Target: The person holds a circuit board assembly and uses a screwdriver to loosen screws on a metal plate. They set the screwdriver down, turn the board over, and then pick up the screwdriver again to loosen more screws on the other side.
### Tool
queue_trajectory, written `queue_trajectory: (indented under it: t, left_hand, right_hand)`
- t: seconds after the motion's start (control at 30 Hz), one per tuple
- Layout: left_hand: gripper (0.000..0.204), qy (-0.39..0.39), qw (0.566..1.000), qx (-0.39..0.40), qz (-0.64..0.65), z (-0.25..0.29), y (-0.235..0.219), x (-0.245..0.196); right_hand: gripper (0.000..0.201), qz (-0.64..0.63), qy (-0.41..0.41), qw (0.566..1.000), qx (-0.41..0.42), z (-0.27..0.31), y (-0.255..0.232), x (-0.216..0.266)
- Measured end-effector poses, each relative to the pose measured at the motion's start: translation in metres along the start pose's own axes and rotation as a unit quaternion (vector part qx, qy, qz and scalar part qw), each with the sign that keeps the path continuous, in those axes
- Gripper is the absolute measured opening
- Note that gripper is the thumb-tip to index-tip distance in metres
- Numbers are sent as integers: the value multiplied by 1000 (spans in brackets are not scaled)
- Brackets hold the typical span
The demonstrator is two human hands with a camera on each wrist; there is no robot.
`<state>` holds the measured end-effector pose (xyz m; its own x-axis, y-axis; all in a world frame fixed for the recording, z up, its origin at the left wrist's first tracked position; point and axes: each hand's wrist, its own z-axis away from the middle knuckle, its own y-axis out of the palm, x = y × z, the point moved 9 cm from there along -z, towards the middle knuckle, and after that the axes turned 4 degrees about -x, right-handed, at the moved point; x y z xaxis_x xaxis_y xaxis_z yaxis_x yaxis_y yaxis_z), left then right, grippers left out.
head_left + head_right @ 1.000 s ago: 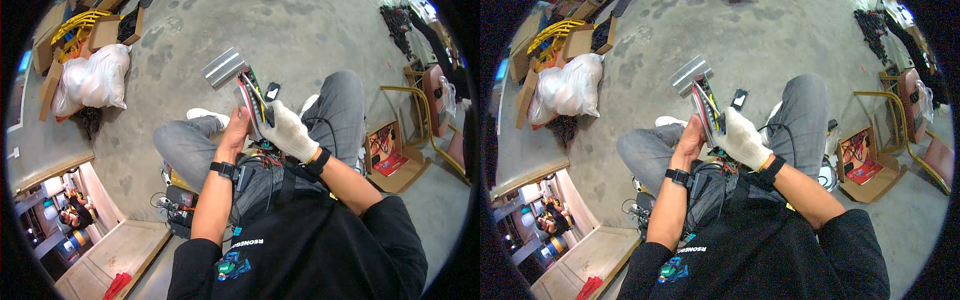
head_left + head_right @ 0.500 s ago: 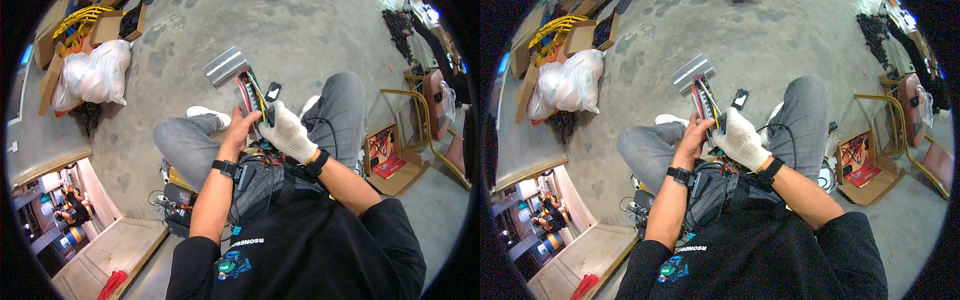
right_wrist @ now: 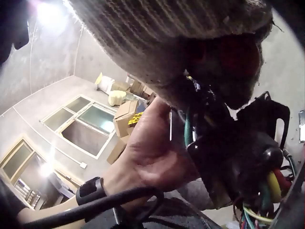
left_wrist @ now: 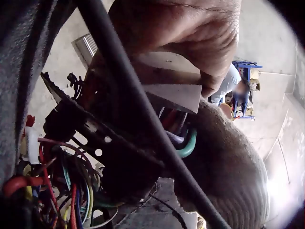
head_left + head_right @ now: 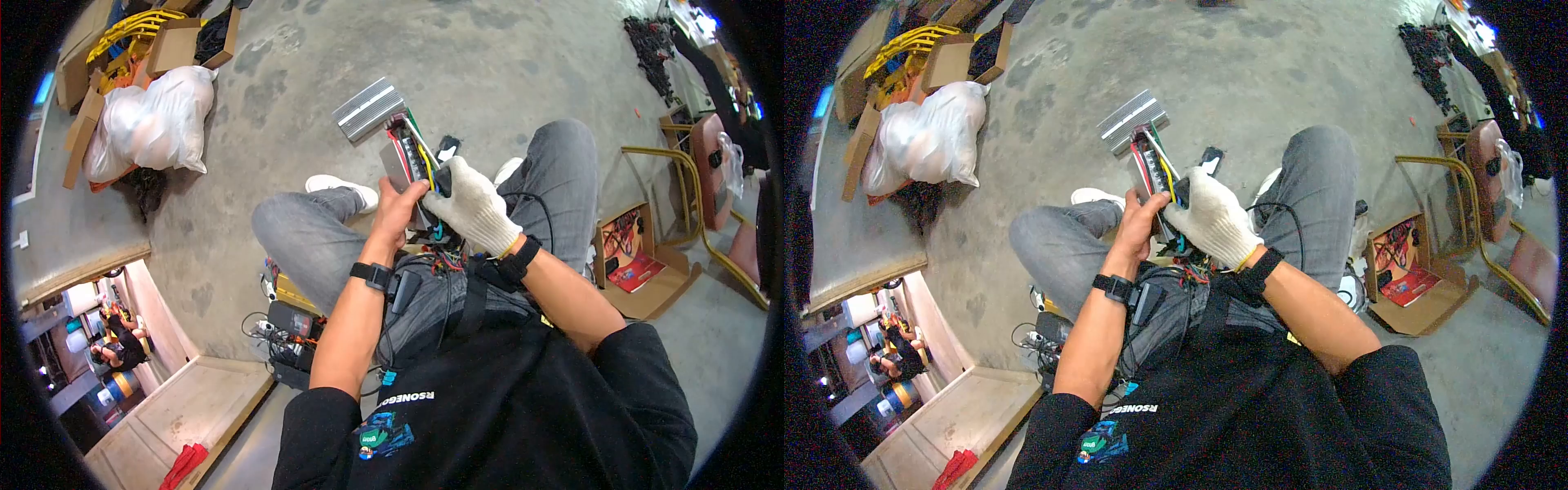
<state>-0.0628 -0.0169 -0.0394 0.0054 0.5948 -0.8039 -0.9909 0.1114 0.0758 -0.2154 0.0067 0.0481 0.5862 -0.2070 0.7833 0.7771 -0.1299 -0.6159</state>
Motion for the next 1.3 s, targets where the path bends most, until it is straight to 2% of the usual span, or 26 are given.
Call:
queue_trajectory:
  t: [0.17,0.27,0.4,0.47,0.5,0.57,0.63,0.7,0.73,0.77,0.83,0.87,0.97,1.0,1.03,1.07,1.17,1.2,1.23,1.3]
  left_hand:
    - [69,-3,1000,0,-23,0,1,-2]
    - [66,-8,1000,10,-17,2,3,0]
    - [64,-16,1000,14,-23,-5,3,4]
    - [64,-26,999,8,-17,-15,-5,17]
    - [65,-35,999,5,-13,-19,-8,23]
    - [65,-25,1000,9,-17,-24,-14,22]
    - [53,-14,1000,-11,26,-20,-18,12]
    - [38,10,997,31,71,-35,-27,7]
    - [31,12,996,28,88,-30,-30,-4]
    - [33,15,994,49,96,-36,-36,-8]
    - [35,40,990,60,121,-26,-41,-36]
    - [35,44,988,71,130,-24,-43,-46]
    - [34,56,983,131,115,-19,-47,-74]
    - [34,65,985,114,110,-23,-52,-78]
    - [33,73,987,97,104,-26,-58,-83]
    - [35,46,982,156,95,-28,-55,-85]
    - [42,27,991,83,98,-48,-78,-78]
    - [45,5,987,121,103,-46,-75,-80]
    - [45,-2,987,118,106,-48,-77,-75]
    - [45,4,988,87,128,-53,-86,-67]
  right_hand:
    - [35,-2,-17,1000,14,-5,-3,1]
    - [35,-21,16,999,44,-8,-1,-6]
    - [36,-39,12,998,40,-9,0,-15]
    - [39,-206,73,970,110,-7,10,-26]
    - [40,-229,132,955,138,-8,15,-43]
    - [29,-256,186,938,140,-9,-4,-46]
    - [21,-257,194,942,99,-16,-29,-58]
    - [18,-277,180,941,72,-22,-47,-74]
    - [17,-223,65,969,80,-31,-50,-83]
    - [17,-232,53,969,72,-35,-56,-89]
    - [18,-221,58,971,74,-39,-70,-79]
    - [21,-272,193,940,65,-36,-72,-88]
    - [23,-324,188,925,67,-45,-82,-68]
    - [23,-291,134,944,77,-53,-84,-62]
    - [23,-291,135,944,78,-59,-84,-65]
    - [22,-304,168,934,82,-63,-81,-75]
    - [22,-315,225,921,49,-75,-74,-91]
    - [21,-308,221,923,74,-83,-66,-106]
    - [21,-301,216,923,100,-89,-56,-116]
    - [22,-271,254,924,87,-93,-34,-164]
